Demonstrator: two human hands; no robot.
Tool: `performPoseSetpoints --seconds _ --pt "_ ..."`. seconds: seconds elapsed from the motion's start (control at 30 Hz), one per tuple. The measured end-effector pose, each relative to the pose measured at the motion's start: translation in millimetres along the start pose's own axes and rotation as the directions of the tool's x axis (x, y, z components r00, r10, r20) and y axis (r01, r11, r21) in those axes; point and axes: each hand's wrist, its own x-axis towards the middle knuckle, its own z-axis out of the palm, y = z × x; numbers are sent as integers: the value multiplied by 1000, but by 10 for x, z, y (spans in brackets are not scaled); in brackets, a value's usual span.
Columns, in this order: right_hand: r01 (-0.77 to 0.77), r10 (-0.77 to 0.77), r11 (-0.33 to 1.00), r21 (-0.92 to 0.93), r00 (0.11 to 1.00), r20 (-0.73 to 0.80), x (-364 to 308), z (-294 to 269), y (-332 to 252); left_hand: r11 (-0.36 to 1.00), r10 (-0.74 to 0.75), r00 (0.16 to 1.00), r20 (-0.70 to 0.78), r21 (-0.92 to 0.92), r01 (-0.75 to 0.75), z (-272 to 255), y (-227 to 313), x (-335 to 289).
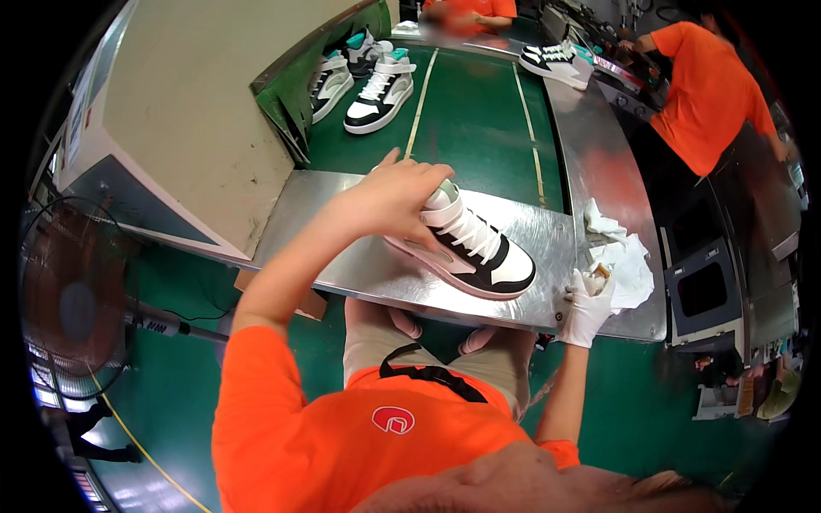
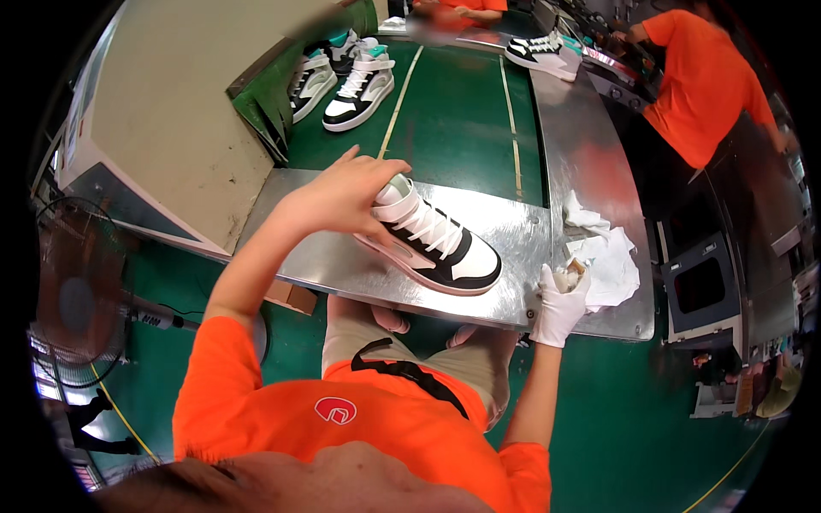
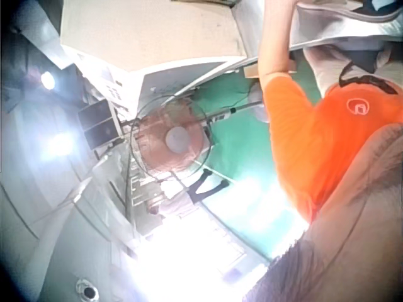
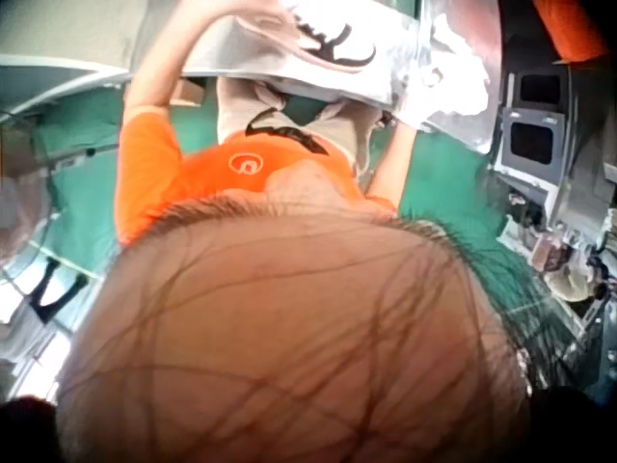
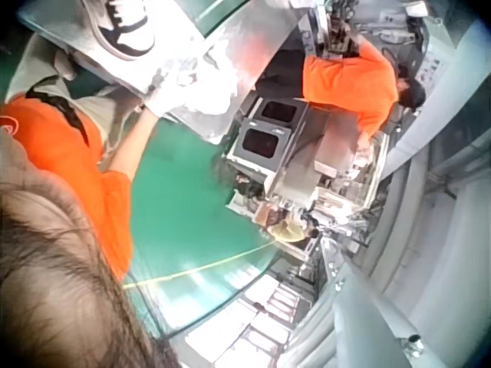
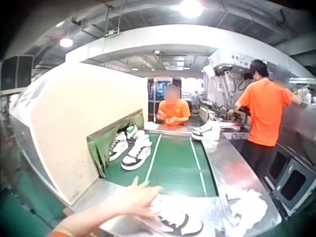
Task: The person applies glue to the sole and upper edges of several white and black high-top sneakers using a syringe. They handle each shoe one at a time, rotating it to cover different areas, and place the finished shoes on a metal table.
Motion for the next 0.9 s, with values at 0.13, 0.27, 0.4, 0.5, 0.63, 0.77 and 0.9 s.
performPoseSetpoints --seconds 0.13,0.27,0.4,0.5,0.63,0.77,0.9 --pt "-26 34 996 -85 994 99 13 -38 -169 969 237 904 -355 25 -245 195 -80 -399" --pt "-129 238 908 -398 941 239 29 -110 -597 963 271 789 -551 151 -225 530 -12 -857" --pt "-262 410 903 -341 762 501 -28 -130 -1029 964 259 765 -590 209 -165 844 0 -1141" --pt "-385 143 915 120 589 795 -170 14 -1098 973 217 785 -580 192 -127 918 4 -1244" --pt "-674 -62 667 319 376 924 -233 547 -1061 971 203 806 -557 222 -92 890 20 -1238" --pt "-737 -80 651 181 170 982 -183 932 -994 970 194 819 -540 230 -78 865 23 -1240" --pt "-718 69 695 -20 39 997 -144 1094 -1067 970 188 829 -527 231 -73 864 17 -1260"
